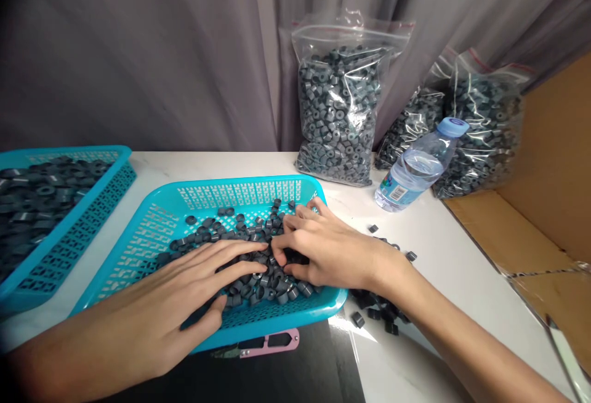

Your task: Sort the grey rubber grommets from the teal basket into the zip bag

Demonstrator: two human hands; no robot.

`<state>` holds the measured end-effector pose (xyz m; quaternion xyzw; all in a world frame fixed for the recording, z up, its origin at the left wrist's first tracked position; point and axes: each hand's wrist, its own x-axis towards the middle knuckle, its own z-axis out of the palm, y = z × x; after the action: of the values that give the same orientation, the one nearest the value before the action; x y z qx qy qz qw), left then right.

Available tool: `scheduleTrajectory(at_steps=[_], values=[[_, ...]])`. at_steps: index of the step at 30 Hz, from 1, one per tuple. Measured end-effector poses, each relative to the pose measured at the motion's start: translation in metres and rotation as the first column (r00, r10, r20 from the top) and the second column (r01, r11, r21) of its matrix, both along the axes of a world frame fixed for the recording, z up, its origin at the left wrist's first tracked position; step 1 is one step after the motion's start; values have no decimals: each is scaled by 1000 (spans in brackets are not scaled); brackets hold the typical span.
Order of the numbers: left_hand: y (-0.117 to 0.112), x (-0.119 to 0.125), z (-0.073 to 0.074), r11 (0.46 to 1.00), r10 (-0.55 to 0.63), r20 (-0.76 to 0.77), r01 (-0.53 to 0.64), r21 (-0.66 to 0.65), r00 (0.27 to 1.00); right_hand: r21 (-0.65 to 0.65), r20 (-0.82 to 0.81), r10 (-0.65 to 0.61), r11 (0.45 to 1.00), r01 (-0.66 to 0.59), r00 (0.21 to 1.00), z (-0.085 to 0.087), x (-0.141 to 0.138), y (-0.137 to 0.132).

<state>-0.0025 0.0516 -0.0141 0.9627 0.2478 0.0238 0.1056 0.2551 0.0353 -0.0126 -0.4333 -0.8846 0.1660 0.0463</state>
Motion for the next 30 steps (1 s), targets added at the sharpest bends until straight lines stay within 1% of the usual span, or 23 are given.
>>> scheduleTrajectory(at_steps=[5, 10, 13, 17, 20, 22, 25, 26, 28, 30], values=[[0, -1, 0, 1000, -2, 10, 2, -5, 1000, -34, -91, 5, 999, -8, 996, -2, 2, -1], [0, -1, 0, 1000, 4, 9, -4, -31, 1000, -36, -93, 21, 999, -24, 995, -2, 5, 1], [1, -2, -2, 999, 9, 35, -7, -48, 999, -56, -105, 26, 998, -32, 994, -1, 7, 3], [1, -4, -6, 999, 12, 92, -9, -41, 996, -107, -192, 7, 994, -28, 981, 7, 9, 2], [1, -6, -8, 1000, 24, 86, -22, -17, 996, -116, -251, -16, 993, -13, 968, 19, 15, -1], [2, -6, -7, 999, 35, 81, -34, -12, 996, -133, -271, -61, 991, 25, 961, 31, 24, -4], [3, -6, -5, 999, 33, 94, -30, -28, 995, -215, -234, -184, 967, 133, 955, 50, 45, -12], [3, -6, -5, 999, 33, 98, -30, -31, 995, -234, -195, -227, 956, 179, 954, 56, 53, -15], [4, -6, -3, 999, 38, 104, -36, -28, 994, -222, -105, -299, 937, 271, 948, 64, 66, -22], [5, -6, -2, 999, 48, 100, -47, -20, 994, -209, -19, -360, 914, 349, 933, 67, 76, -30]])
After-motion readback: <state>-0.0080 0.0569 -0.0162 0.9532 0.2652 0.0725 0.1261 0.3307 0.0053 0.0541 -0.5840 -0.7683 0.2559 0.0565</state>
